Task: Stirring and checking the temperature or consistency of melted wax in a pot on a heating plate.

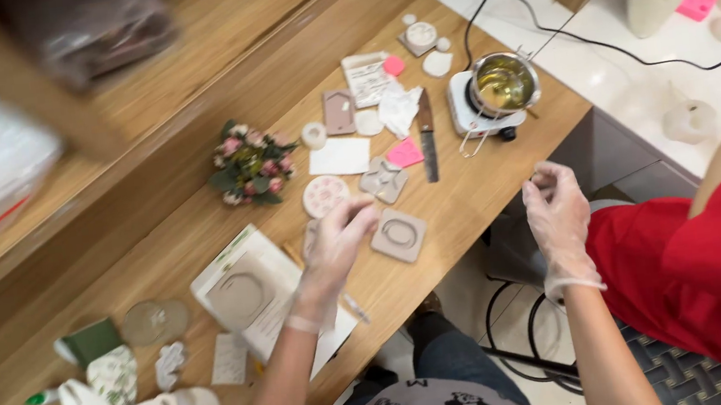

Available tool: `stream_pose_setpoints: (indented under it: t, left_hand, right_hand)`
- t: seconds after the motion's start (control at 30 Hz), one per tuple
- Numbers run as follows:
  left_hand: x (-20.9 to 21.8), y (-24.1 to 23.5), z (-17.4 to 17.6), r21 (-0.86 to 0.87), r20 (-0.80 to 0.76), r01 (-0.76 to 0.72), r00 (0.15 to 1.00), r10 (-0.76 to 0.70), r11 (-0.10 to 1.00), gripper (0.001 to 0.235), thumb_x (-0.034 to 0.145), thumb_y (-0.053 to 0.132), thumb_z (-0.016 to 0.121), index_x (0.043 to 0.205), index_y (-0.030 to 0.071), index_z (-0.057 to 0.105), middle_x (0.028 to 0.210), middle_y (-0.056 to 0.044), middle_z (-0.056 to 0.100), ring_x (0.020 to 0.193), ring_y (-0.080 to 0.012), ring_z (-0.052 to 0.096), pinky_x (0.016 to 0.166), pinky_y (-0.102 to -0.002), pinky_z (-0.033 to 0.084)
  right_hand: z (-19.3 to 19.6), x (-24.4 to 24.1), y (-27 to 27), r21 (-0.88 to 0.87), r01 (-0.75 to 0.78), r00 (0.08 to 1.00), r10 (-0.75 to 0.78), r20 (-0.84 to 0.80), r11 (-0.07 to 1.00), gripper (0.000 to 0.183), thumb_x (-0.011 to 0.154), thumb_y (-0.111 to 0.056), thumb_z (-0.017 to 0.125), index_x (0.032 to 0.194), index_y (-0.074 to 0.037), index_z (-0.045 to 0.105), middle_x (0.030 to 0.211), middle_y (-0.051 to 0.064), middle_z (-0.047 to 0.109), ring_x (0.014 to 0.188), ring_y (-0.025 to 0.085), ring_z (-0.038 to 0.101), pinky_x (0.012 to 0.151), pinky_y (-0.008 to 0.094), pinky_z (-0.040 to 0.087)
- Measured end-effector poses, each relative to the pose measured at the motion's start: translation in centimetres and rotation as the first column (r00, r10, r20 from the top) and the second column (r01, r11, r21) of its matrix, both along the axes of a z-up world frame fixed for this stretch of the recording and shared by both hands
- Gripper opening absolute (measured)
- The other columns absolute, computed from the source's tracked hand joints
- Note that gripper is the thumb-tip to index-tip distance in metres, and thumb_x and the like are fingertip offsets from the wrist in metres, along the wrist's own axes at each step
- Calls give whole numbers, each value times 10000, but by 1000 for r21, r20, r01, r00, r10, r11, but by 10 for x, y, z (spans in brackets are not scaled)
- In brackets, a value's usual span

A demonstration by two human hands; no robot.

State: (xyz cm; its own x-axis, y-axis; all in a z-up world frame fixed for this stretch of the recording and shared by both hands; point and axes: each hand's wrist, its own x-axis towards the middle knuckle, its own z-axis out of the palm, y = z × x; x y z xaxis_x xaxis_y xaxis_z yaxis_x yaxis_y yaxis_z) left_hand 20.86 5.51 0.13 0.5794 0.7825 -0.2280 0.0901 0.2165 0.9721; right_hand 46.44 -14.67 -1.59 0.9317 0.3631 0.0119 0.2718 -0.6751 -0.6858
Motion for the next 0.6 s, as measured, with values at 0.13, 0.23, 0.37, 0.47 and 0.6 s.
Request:
stream_pose_setpoints:
  t: [0.13,0.23,0.37,0.47,0.6]
  left_hand:
    - [140,29,-60,-28,-67,199,977,-201,980,588,848,421,790,1257,10,689,1015,-177,729,891,-217,721,837,-358,591]
    - [214,33,-66,-72,-194,242,948,-252,968,670,786,481,797,1236,-4,690,939,-122,716,805,-171,702,749,-295,573]
    - [299,52,-138,-384,-261,321,862,-435,866,862,738,645,780,1353,67,606,1160,-212,738,1063,-372,729,948,-540,519]
    - [308,45,-133,-539,-102,366,866,-489,759,708,844,669,677,1221,77,585,1084,-177,760,903,-299,775,640,-328,591]
    - [315,45,-142,-591,60,513,797,-601,622,687,960,684,488,1309,95,553,1087,-94,753,899,-210,763,711,-325,624]
  right_hand:
    - [-23,75,21,-39,-64,986,69,153,997,478,894,-269,738,1352,-210,611,1204,48,672,957,234,709,877,417,542]
    - [-41,113,41,-135,-114,975,137,177,984,546,896,-242,733,1417,-238,568,1269,99,622,979,303,714,910,469,537]
    - [-50,139,62,-186,-133,983,153,98,973,517,892,-233,714,1392,-303,605,1272,63,651,1000,263,720,938,411,526]
    - [-67,154,65,-145,-132,976,154,151,980,398,891,-234,711,1281,-311,698,1127,-13,709,976,219,712,905,369,543]
    - [-90,167,63,-117,-131,959,156,239,985,330,873,-258,738,1189,-352,741,1072,-47,721,1000,185,700,899,343,554]
